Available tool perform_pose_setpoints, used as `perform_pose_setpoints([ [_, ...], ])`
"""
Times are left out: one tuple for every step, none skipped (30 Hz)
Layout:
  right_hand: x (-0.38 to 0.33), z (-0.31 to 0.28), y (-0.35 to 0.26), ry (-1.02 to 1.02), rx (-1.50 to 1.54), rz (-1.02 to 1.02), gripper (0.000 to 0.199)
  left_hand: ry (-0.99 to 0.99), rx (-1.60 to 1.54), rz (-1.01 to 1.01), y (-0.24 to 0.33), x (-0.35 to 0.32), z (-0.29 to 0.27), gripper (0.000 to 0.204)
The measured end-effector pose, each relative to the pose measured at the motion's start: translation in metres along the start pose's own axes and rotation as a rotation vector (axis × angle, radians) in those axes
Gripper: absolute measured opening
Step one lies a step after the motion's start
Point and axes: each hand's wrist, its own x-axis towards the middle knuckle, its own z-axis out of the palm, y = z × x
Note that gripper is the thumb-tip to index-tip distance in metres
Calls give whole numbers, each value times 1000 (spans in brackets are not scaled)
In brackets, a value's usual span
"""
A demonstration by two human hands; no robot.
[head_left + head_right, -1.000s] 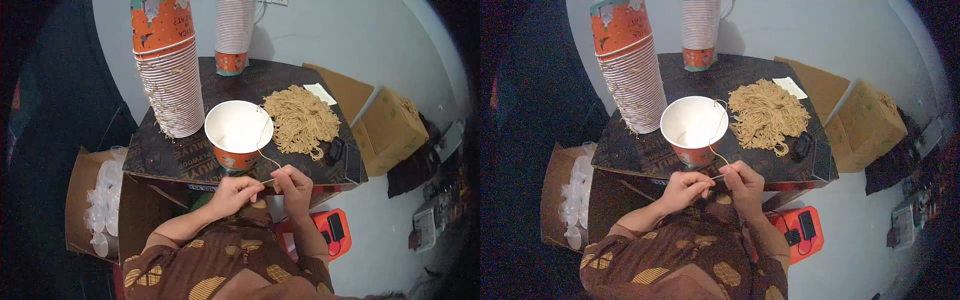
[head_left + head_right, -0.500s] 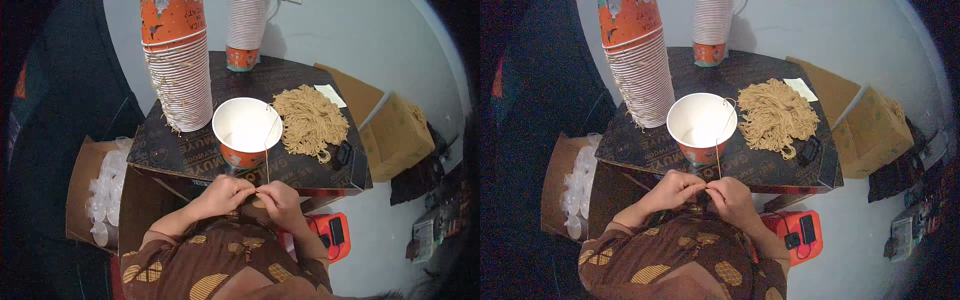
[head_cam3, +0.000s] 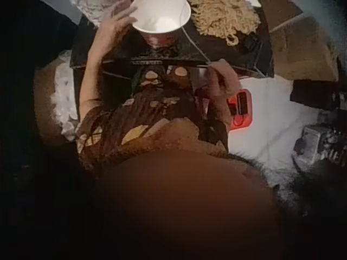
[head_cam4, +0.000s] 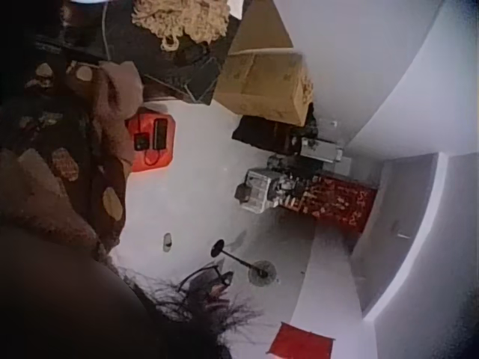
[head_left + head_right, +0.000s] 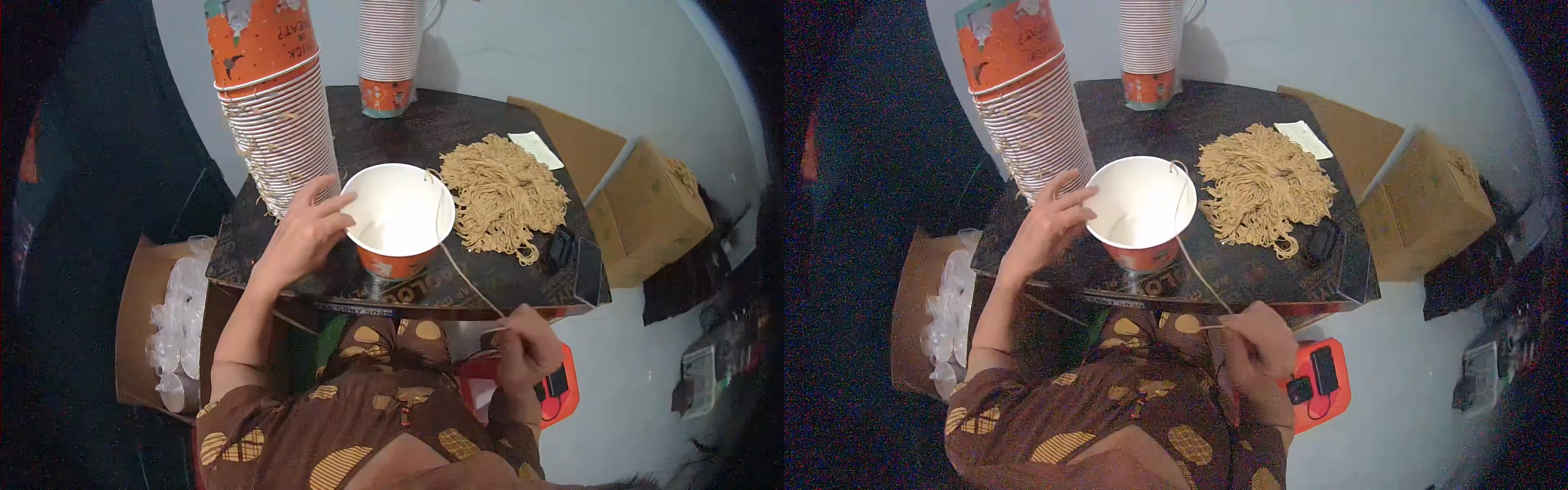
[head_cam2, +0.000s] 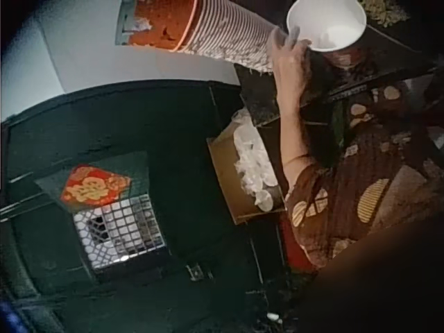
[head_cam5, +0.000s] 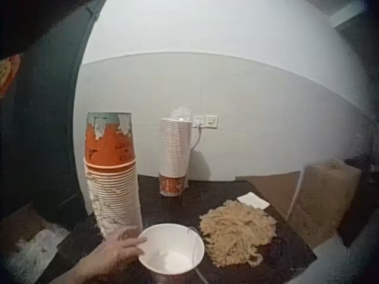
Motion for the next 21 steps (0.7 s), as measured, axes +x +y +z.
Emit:
perform_pose_setpoints([
  [2, 0, 2, 106, -40, -70, 3, -6, -68, 47, 2, 3, 0, 25],
  [3, 0, 3, 211, -83, -140, 3, -13, -138, 94, 6, 5, -1, 22],
  [0, -1, 9, 278, -136, -126, 2, -13, -120, 104, 16, 9, -1, 19],
  [1, -1, 9, 281, -139, -119, 2, 0, -177, 113, 21, 11, 5, 18],
  [6, 1, 9, 270, -232, -102, 3, 14, -230, 117, 26, 11, 10, 16],
  [11, 4, 10, 258, -323, -84, 4, 29, -253, 123, 32, 11, 17, 14],
  [13, 9, 15, 236, -330, -106, 11, 6, -258, 111, 37, 12, 20, 13],
  [14, 15, 21, 238, -337, -99, 11, -17, -271, 107, 42, 14, 25, 13],
  [15, 23, 28, 221, -323, -104, 15, 5, -268, 128, 45, 15, 30, 14],
  [16, 30, 35, 205, -308, -109, 20, -2, -272, 132, 48, 15, 33, 14],
  [18, 39, 41, 204, -326, -132, 18, 13, -269, 109, 50, 14, 35, 15],
  [20, 47, 46, 202, -345, -158, 17, 30, -265, 86, 51, 13, 36, 16],
  [20, 52, 50, 195, -338, -183, 18, 26, -264, 84, 53, 13, 35, 16],
  [19, 56, 54, 195, -336, -180, 18, 44, -316, 47, 55, 14, 32, 18],
  [16, 60, 57, 194, -296, -160, 19, 63, -368, 11, 57, 16, 29, 19],
  [15, 61, 59, 193, -256, -141, 20, 61, -367, 10, 56, 17, 26, 19],
  [15, 61, 61, 194, -255, -138, 20, 118, -358, 7, 55, 18, 24, 20],
  [16, 60, 62, 171, -222, -156, 21, 176, -350, 4, 55, 20, 21, 22],
  [16, 60, 64, 149, -190, -175, 22, 151, -331, 5, 60, 22, 14, 22],
  [18, 60, 63, 147, -184, -176, 22, 103, -371, -23, 65, 21, 10, 22],
  [20, 60, 61, 111, -175, -200, 22, 57, -412, -50, 69, 19, 8, 22],
])
